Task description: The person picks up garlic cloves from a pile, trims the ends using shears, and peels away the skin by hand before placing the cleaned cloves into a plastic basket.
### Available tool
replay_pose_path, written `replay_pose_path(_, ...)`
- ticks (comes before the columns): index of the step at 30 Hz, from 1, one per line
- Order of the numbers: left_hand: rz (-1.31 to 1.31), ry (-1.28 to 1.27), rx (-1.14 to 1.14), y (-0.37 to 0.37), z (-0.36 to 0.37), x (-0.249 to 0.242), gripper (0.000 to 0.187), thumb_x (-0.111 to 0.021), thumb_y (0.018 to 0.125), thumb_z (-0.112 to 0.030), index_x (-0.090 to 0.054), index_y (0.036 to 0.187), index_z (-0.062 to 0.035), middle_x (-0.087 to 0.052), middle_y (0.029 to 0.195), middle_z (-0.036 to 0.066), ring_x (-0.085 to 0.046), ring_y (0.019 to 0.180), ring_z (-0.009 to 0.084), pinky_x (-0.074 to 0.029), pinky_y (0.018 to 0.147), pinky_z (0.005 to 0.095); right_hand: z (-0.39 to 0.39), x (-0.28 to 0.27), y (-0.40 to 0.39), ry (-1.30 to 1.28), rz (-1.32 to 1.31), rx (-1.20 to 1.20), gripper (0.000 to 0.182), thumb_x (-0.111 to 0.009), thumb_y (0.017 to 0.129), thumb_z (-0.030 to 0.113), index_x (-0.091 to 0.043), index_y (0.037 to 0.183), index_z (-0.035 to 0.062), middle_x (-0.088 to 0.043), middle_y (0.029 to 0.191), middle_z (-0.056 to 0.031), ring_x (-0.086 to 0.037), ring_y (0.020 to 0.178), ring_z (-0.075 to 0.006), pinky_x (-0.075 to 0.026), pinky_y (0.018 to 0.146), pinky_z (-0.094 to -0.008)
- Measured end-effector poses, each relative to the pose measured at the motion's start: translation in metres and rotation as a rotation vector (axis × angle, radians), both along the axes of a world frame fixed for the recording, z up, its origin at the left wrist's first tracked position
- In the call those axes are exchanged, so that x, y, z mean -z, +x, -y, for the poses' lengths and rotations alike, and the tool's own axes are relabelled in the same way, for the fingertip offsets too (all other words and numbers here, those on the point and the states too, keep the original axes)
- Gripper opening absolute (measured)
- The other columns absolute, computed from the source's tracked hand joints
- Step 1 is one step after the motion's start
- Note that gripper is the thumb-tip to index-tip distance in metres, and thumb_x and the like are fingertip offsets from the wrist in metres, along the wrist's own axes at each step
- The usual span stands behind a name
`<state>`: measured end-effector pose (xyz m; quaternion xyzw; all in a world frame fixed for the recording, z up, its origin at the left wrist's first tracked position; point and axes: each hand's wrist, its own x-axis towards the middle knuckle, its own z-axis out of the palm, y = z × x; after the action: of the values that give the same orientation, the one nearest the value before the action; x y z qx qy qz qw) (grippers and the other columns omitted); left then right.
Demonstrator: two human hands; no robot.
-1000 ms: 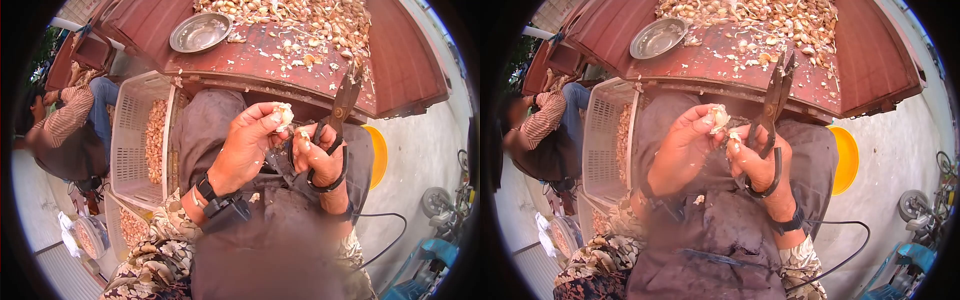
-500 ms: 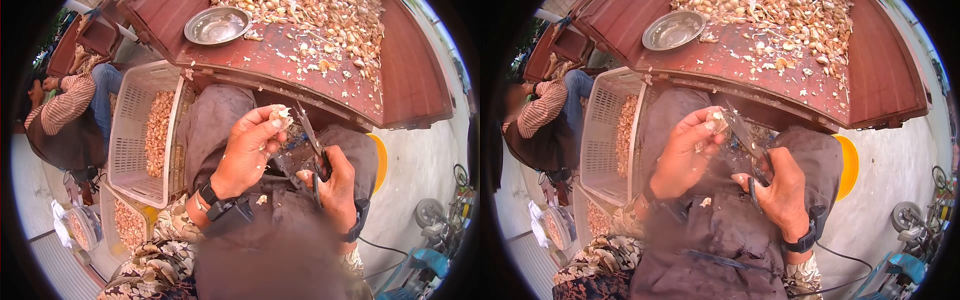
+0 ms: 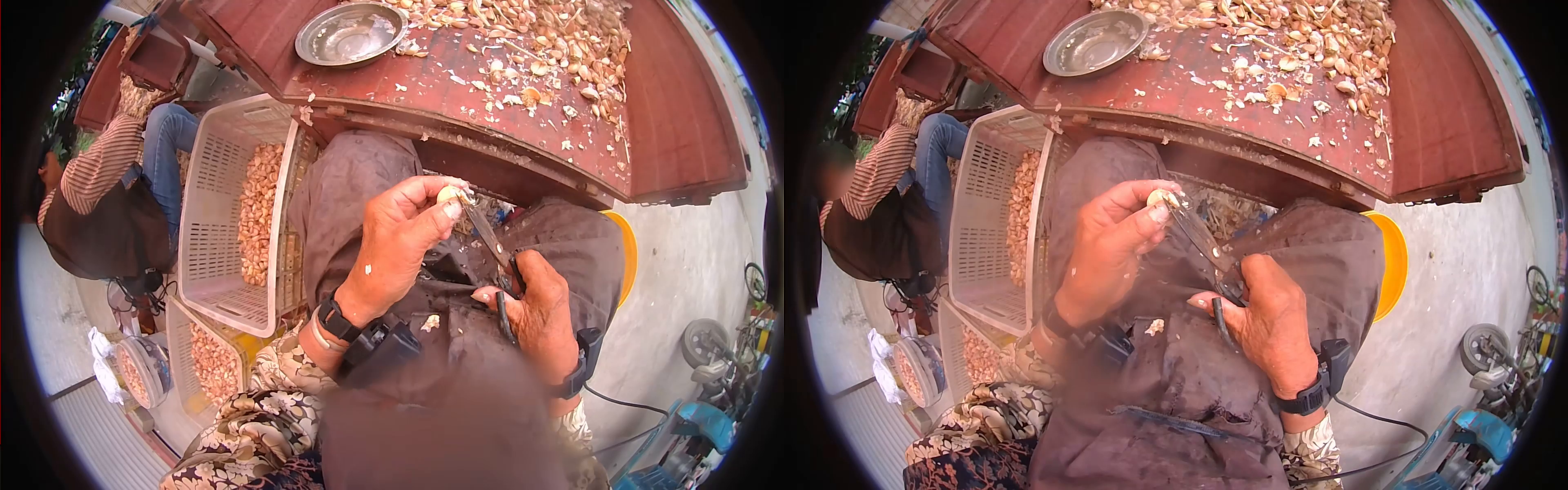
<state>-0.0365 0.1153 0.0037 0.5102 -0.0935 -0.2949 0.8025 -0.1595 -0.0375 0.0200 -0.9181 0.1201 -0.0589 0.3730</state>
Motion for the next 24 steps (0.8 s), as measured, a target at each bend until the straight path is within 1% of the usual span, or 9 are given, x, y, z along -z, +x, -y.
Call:
replay_pose_path(7, -0.075, -0.043, 0.037, 0.002, -0.002, 0.006, 0.026, -0.061, 0.087, -0.01, -0.06, 0.11, 0.0024, -0.061, 0.089, 0.001, -0.047, 0.069, 0.0039, -0.036, 0.058, 0.0167, 0.001, 0.005, -0.004, 0.117, -0.021, -0.033, 0.052, -0.08, 0.068, 0.035, -0.042, 0.068, 0.0001, -0.039, 0.06, -0.0145, -0.039, 0.053, -0.0295, -0.035, 0.05, -0.0378)
replay_pose_path(10, -0.174, -0.128, 0.1, 0.005, -0.004, 0.013, 0.027, -0.06, 0.087, -0.009, -0.058, 0.112, 0.0019, -0.062, 0.093, 0.004, -0.049, 0.069, 0.0056, -0.038, 0.059, 0.017, 0.006, 0.028, -0.011, 0.323, -0.017, -0.068, 0.047, -0.077, 0.074, 0.037, -0.047, 0.069, 0.0009, -0.042, 0.057, -0.0087, -0.041, 0.049, -0.0203, -0.036, 0.047, -0.0328)
replay_pose_path(13, -0.305, -0.288, 0.157, 0.011, 0.0, 0.019, 0.028, -0.059, 0.087, -0.008, -0.058, 0.114, 0.0013, -0.062, 0.097, 0.007, -0.052, 0.071, 0.0086, -0.04, 0.059, 0.0175, 0.002, 0.034, -0.018, 0.96, -0.168, 0.04, 0.045, -0.07, 0.081, 0.042, -0.053, 0.073, 0.0016, -0.047, 0.058, -0.0011, -0.043, 0.047, -0.0104, -0.035, 0.044, -0.0253)
replay_pose_path(14, -0.352, -0.347, 0.172, 0.011, 0.001, 0.02, 0.028, -0.059, 0.087, -0.007, -0.057, 0.114, 0.0011, -0.063, 0.098, 0.008, -0.053, 0.071, 0.0098, -0.04, 0.06, 0.0177, 0.001, 0.035, -0.018, 1.013, -0.099, 0.093, 0.047, -0.065, 0.085, 0.047, -0.057, 0.077, 0.0011, -0.051, 0.061, 0.0012, -0.045, 0.047, -0.0059, -0.035, 0.041, -0.0197)
replay_pose_path(15, -0.349, -0.326, 0.181, 0.009, 0.001, 0.02, 0.028, -0.059, 0.087, -0.007, -0.057, 0.114, 0.001, -0.063, 0.099, 0.01, -0.055, 0.074, 0.011, -0.04, 0.06, 0.018, 0.003, 0.04, -0.016, 1.156, 0.039, 0.16, 0.047, -0.066, 0.084, 0.046, -0.057, 0.083, -0.0008, -0.05, 0.06, -0.0015, -0.046, 0.047, -0.0079, -0.036, 0.039, -0.0204)
replay_pose_path(17, -0.342, -0.287, 0.202, 0.007, 0.002, 0.018, 0.028, -0.06, 0.088, -0.007, -0.057, 0.114, 0.0007, -0.063, 0.099, 0.012, -0.059, 0.079, 0.0135, -0.041, 0.06, 0.0188, 0.011, 0.044, -0.006, 1.144, 0.179, 0.291, 0.045, -0.067, 0.084, 0.042, -0.056, 0.089, -0.002, -0.052, 0.064, -0.0036, -0.047, 0.048, -0.0087, -0.038, 0.04, -0.0207)
replay_pose_path(18, -0.323, -0.266, 0.234, 0.005, 0.003, 0.017, 0.028, -0.06, 0.088, -0.007, -0.057, 0.114, 0.0008, -0.063, 0.099, 0.012, -0.06, 0.082, 0.0145, -0.043, 0.062, 0.0196, 0.013, 0.039, -0.001, 1.109, 0.182, 0.318, 0.04, -0.073, 0.08, 0.031, -0.056, 0.094, -0.001, -0.053, 0.068, -0.0019, -0.048, 0.052, -0.0077, -0.041, 0.046, -0.0206)
replay_pose_path(20, -0.288, -0.224, 0.3, -0.002, 0.004, 0.015, 0.028, -0.061, 0.087, -0.005, -0.057, 0.114, 0.0009, -0.064, 0.1, 0.013, -0.062, 0.088, 0.0164, -0.046, 0.067, 0.0212, 0.006, 0.021, 0.013, 0.982, 0.184, 0.265, 0.034, -0.075, 0.078, 0.023, -0.057, 0.095, -0.0004, -0.056, 0.073, -0.0017, -0.051, 0.057, -0.0071, -0.044, 0.051, -0.0208)
replay_pose_path(24, -0.119, -0.073, 0.23, -0.016, 0.014, 0.017, 0.024, -0.06, 0.086, 0.0, -0.059, 0.11, 0.0019, -0.064, 0.098, 0.01, -0.062, 0.092, 0.0169, -0.05, 0.084, 0.0272, -0.006, 0.007, 0.025, 0.879, 0.094, 0.244, 0.026, -0.076, 0.077, 0.01, -0.058, 0.094, 0.0005, -0.062, 0.081, -0.0024, -0.056, 0.067, -0.0066, -0.046, 0.06, -0.021)
